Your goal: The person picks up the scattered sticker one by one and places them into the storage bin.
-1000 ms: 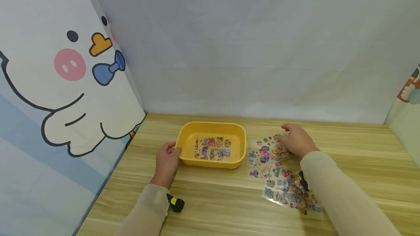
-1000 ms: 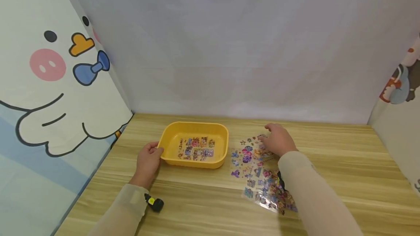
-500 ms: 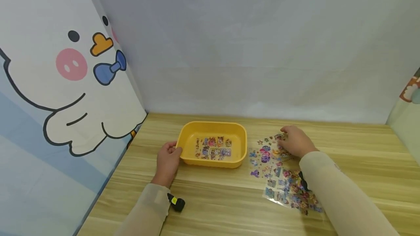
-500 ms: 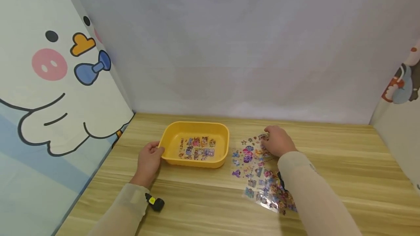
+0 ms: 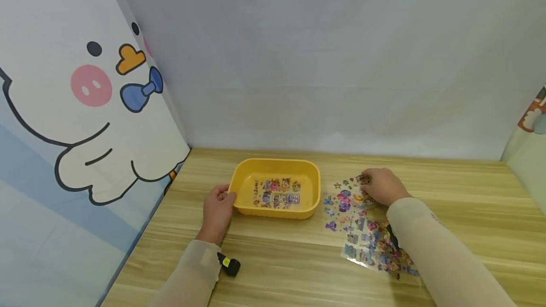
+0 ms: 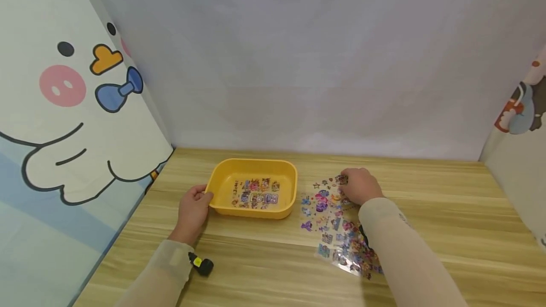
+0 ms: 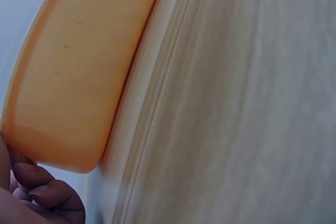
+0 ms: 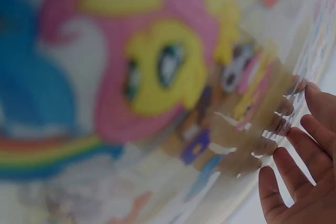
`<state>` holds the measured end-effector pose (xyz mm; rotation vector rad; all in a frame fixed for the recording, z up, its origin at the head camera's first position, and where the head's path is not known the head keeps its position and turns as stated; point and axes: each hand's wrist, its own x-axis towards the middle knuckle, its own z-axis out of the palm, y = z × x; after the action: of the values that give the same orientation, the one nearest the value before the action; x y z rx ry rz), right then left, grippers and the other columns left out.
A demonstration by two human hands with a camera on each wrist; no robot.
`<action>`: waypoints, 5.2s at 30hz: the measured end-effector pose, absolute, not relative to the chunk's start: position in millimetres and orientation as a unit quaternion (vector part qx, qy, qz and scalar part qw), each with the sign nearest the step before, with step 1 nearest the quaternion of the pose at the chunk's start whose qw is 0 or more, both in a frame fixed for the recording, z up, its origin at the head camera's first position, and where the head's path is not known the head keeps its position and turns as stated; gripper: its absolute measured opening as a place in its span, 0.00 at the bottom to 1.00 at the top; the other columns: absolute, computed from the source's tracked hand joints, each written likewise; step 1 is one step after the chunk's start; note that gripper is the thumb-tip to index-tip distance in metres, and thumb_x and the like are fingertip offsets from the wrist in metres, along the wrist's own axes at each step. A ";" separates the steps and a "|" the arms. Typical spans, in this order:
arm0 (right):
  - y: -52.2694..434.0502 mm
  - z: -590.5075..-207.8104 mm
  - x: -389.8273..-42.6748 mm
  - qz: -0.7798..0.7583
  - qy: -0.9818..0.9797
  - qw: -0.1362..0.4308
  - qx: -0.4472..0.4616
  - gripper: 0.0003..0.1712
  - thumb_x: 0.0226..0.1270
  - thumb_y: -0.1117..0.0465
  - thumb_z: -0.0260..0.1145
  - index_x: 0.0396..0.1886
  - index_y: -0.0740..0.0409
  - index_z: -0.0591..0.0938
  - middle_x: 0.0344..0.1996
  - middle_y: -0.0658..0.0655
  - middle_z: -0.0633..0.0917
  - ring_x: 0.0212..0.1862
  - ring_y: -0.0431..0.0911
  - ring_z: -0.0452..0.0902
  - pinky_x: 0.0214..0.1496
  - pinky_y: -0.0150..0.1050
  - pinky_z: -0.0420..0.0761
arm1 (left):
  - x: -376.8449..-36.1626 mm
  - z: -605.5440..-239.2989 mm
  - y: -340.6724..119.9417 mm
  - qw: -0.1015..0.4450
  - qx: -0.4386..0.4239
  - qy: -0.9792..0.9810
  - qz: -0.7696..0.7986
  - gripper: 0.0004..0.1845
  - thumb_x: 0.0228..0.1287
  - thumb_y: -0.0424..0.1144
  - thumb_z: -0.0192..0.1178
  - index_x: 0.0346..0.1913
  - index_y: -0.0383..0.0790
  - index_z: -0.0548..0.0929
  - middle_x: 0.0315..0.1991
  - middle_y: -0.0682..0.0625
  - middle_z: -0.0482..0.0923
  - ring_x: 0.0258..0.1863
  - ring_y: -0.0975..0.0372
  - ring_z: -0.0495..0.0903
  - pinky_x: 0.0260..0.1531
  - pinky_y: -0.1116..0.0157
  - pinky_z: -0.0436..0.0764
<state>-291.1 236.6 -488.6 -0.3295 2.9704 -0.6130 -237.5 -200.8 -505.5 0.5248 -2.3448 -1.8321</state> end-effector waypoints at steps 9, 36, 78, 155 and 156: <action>233.2 -485.5 -291.1 -0.188 0.975 0.048 -0.104 0.27 0.73 0.62 0.67 0.67 0.69 0.77 0.60 0.73 0.80 0.57 0.67 0.79 0.57 0.65 0.76 | -237.8 -506.9 -200.7 0.062 0.177 -0.774 -0.605 0.18 0.70 0.38 0.59 0.60 0.37 0.78 0.34 0.46 0.75 0.29 0.59 0.72 0.25 0.69 0.72; 241.6 -486.6 -290.0 -0.337 0.940 0.041 -0.028 0.22 0.70 0.67 0.66 0.61 0.73 0.78 0.54 0.74 0.81 0.55 0.67 0.77 0.56 0.63 0.76 | -240.0 -508.3 -200.8 0.058 0.182 -0.778 -0.598 0.19 0.70 0.39 0.59 0.61 0.38 0.78 0.35 0.45 0.75 0.29 0.58 0.71 0.26 0.69 0.72; 269.3 -480.9 -289.0 -0.635 0.765 -0.023 0.102 0.27 0.82 0.59 0.56 0.70 0.76 0.71 0.49 0.60 0.82 0.38 0.35 0.81 0.46 0.33 0.84 | -237.6 -509.5 -201.7 0.062 0.180 -0.774 -0.604 0.19 0.70 0.38 0.59 0.61 0.38 0.78 0.34 0.46 0.75 0.28 0.59 0.71 0.25 0.69 0.72; 120.1 -438.3 -281.5 -0.554 0.825 0.111 -0.020 0.16 0.79 0.59 0.62 0.58 0.63 0.84 0.46 0.60 0.85 0.37 0.48 0.85 0.53 0.53 0.83 | -239.4 -507.6 -199.7 0.063 0.179 -0.788 -0.586 0.19 0.69 0.38 0.59 0.60 0.39 0.79 0.33 0.46 0.77 0.27 0.59 0.73 0.25 0.69 0.72; 119.0 -437.9 -280.7 -0.553 0.826 0.111 -0.022 0.16 0.79 0.59 0.62 0.57 0.63 0.84 0.45 0.59 0.85 0.37 0.48 0.84 0.53 0.53 0.83 | -239.3 -507.8 -199.8 0.063 0.179 -0.787 -0.588 0.19 0.69 0.38 0.59 0.61 0.39 0.79 0.33 0.46 0.77 0.28 0.59 0.73 0.25 0.69 0.73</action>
<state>-280.7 119.0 -437.9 -0.0659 2.4252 -1.6245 -239.3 -199.8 -507.8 0.5411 -2.3765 -1.7753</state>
